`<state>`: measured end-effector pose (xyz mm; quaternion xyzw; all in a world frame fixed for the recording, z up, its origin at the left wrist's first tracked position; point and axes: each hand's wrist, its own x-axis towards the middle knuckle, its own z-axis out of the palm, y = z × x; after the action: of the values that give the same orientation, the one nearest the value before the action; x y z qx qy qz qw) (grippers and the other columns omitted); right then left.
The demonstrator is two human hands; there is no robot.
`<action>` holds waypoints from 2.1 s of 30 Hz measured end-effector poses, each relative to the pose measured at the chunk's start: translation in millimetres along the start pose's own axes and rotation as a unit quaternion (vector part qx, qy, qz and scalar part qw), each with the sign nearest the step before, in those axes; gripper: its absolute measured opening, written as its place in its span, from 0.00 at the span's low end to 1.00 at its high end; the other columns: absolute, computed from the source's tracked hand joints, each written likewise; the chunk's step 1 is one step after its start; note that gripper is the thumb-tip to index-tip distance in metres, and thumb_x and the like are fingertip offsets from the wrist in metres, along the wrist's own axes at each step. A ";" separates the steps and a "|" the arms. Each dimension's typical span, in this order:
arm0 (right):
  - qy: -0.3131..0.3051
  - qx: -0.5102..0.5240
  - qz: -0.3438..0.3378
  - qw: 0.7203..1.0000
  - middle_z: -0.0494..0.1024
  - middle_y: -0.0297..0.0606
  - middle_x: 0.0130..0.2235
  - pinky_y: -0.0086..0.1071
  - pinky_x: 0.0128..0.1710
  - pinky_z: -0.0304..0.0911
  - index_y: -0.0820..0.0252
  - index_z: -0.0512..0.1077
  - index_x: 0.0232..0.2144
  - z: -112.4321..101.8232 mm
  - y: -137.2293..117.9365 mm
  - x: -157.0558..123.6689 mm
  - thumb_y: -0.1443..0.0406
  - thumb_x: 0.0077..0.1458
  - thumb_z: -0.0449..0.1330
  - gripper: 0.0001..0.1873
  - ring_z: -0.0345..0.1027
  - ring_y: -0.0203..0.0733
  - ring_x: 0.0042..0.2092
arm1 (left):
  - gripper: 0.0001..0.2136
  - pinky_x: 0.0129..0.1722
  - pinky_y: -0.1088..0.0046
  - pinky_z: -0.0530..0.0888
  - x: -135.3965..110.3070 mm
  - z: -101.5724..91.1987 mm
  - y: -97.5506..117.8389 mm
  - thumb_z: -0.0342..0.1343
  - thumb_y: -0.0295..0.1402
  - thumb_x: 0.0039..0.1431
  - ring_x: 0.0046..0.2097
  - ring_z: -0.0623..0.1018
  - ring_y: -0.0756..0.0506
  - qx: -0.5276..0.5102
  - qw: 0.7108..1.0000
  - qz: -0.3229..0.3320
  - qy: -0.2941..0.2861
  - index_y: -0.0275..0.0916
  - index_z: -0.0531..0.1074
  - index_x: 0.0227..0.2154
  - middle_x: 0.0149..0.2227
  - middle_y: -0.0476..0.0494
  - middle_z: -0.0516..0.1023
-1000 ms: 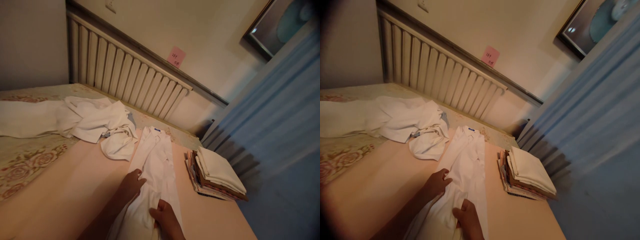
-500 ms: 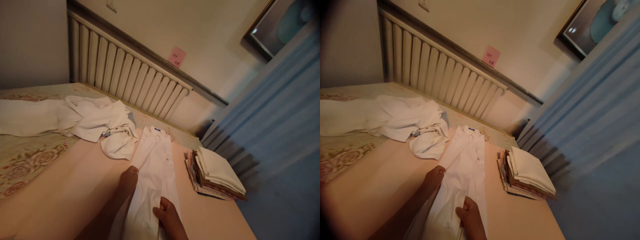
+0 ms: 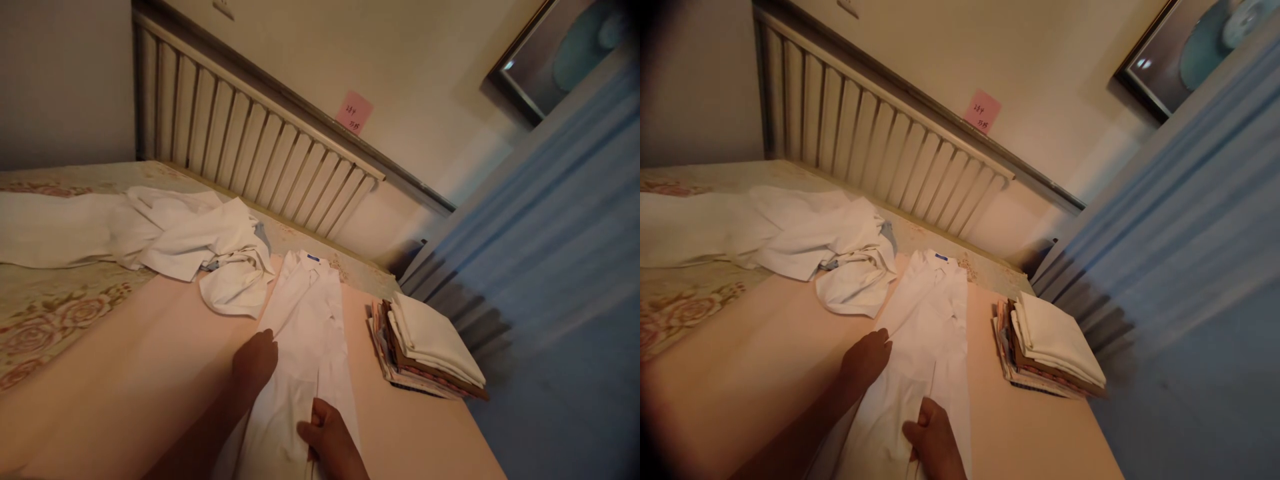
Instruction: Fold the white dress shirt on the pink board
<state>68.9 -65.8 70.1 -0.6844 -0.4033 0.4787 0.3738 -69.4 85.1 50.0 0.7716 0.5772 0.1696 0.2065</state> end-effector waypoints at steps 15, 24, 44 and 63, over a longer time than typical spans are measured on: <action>0.007 -0.023 0.007 1.000 0.58 0.23 0.20 0.26 0.17 0.57 0.58 0.66 0.27 1.0 7.1 0.7 0.65 0.38 0.57 0.08 0.53 0.30 0.19 | 0.12 0.36 0.65 0.67 -3.7 -14.8 5.9 0.42 0.29 0.63 0.38 0.76 0.40 0.101 0.994 -0.005 0.031 0.34 0.71 0.36 0.36 0.37 0.74; 0.200 -0.214 -0.205 0.934 0.76 0.42 0.41 0.36 0.43 0.68 0.58 0.69 0.49 -11.5 3.6 -0.9 0.61 0.54 0.55 0.19 0.72 0.44 0.41 | 0.12 0.40 0.57 0.67 -6.4 -14.9 10.8 0.42 0.20 0.58 0.42 0.73 0.37 0.120 0.979 0.069 0.149 0.35 0.72 0.32 0.35 0.37 0.74; 0.119 -0.501 -0.382 0.767 0.60 0.48 0.63 0.49 0.65 0.44 0.67 0.60 0.60 0.1 -21.0 176.6 0.66 0.64 0.45 0.24 0.45 0.46 0.67 | 0.29 0.63 0.54 0.58 -19.1 68.4 3.1 0.49 0.36 0.58 0.66 0.57 0.36 0.108 0.956 0.220 0.164 0.27 0.56 0.61 0.64 0.29 0.58; 0.185 -0.513 -0.271 0.793 0.55 0.51 0.65 0.46 0.65 0.38 0.70 0.59 0.61 -2.4 -42.4 225.5 0.56 0.64 0.44 0.30 0.41 0.50 0.67 | 0.26 0.61 0.54 0.61 -16.1 69.0 2.7 0.50 0.33 0.56 0.65 0.58 0.36 0.148 0.948 0.223 0.172 0.32 0.64 0.58 0.64 0.32 0.59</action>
<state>111.8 155.8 29.0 -0.7139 -0.6817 -0.0554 0.1501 -37.2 60.5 -8.2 0.8618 0.4353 0.2544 -0.0554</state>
